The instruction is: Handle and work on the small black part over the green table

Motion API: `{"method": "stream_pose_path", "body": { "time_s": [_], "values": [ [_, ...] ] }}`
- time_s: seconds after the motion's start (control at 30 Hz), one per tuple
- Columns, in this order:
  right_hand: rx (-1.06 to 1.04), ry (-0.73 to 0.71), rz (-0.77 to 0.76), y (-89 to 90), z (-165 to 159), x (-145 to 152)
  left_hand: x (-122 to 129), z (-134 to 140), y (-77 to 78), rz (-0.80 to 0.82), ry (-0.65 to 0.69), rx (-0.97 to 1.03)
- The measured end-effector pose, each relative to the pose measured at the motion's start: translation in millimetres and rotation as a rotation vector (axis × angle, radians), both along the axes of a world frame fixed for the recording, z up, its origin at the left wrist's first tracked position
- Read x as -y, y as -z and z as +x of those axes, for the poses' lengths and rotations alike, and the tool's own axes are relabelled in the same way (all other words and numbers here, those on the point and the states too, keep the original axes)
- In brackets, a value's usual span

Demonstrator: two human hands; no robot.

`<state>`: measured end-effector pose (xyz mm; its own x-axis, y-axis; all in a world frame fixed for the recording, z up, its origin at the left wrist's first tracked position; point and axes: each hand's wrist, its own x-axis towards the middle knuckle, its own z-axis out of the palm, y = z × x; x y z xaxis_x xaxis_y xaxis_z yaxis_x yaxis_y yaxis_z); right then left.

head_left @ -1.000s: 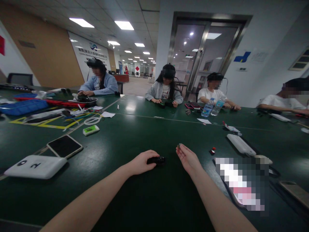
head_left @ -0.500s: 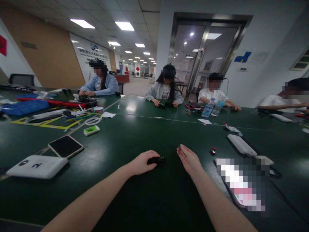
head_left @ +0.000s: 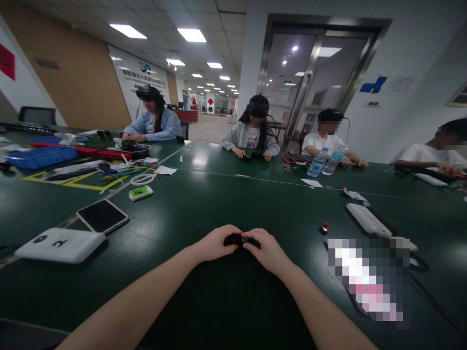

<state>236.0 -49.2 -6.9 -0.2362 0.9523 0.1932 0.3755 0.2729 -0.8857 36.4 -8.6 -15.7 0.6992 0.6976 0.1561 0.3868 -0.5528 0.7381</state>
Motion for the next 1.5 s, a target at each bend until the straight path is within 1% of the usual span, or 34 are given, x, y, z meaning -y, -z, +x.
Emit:
{"method": "stream_pose_path", "body": {
  "time_s": [0.1,0.3,0.43,0.6,0.77,0.9,0.97,1.03,1.1,1.17,1.2,1.27,1.37,1.5],
  "values": [
    [0.046,-0.011,0.008,1.1,0.7,-0.9,-0.2,-0.6,1.8,-0.021,-0.023,0.016],
    [0.143,-0.027,0.038,-1.4,0.5,0.6,-1.8,-1.3,6.9,-0.065,-0.026,0.038],
    [0.296,-0.058,0.042,-4.8,1.1,1.5,-3.4,-0.7,10.1,-0.049,-0.023,0.035],
    [0.462,-0.099,0.043,-8.0,1.8,1.6,-2.8,0.1,8.7,-0.022,-0.029,0.036],
    [0.473,-0.097,0.062,-5.0,0.2,0.3,-2.0,0.0,7.3,0.015,-0.009,0.044],
    [0.491,-0.073,0.038,-3.1,-0.1,0.0,-1.9,0.6,7.7,0.061,0.016,0.061],
    [0.475,-0.08,0.026,-1.6,1.2,-0.4,-1.6,0.5,6.8,0.077,0.04,0.052],
    [0.405,-0.062,0.001,1.5,4.4,-2.3,-0.9,-0.1,5.1,0.082,0.063,0.012],
    [0.286,0.024,-0.036,6.4,9.7,-6.7,0.1,-1.3,2.7,0.097,0.079,-0.056],
    [0.18,0.156,-0.058,11.8,16.4,-12.6,1.4,-2.9,0.3,0.146,0.088,-0.131],
    [0.154,0.216,-0.061,14.2,19.8,-15.5,2.1,-3.6,-0.7,0.182,0.088,-0.167],
    [0.117,0.282,-0.072,17.8,25.1,-19.9,3.3,-4.9,-2.6,0.261,0.087,-0.233],
    [0.067,0.286,-0.073,20.5,28.2,-22.1,4.6,-5.4,-4.9,0.356,0.082,-0.301],
    [0.064,0.274,-0.062,22.6,26.6,-21.0,5.6,-4.4,-7.6,0.401,0.085,-0.336]
  ]
}}
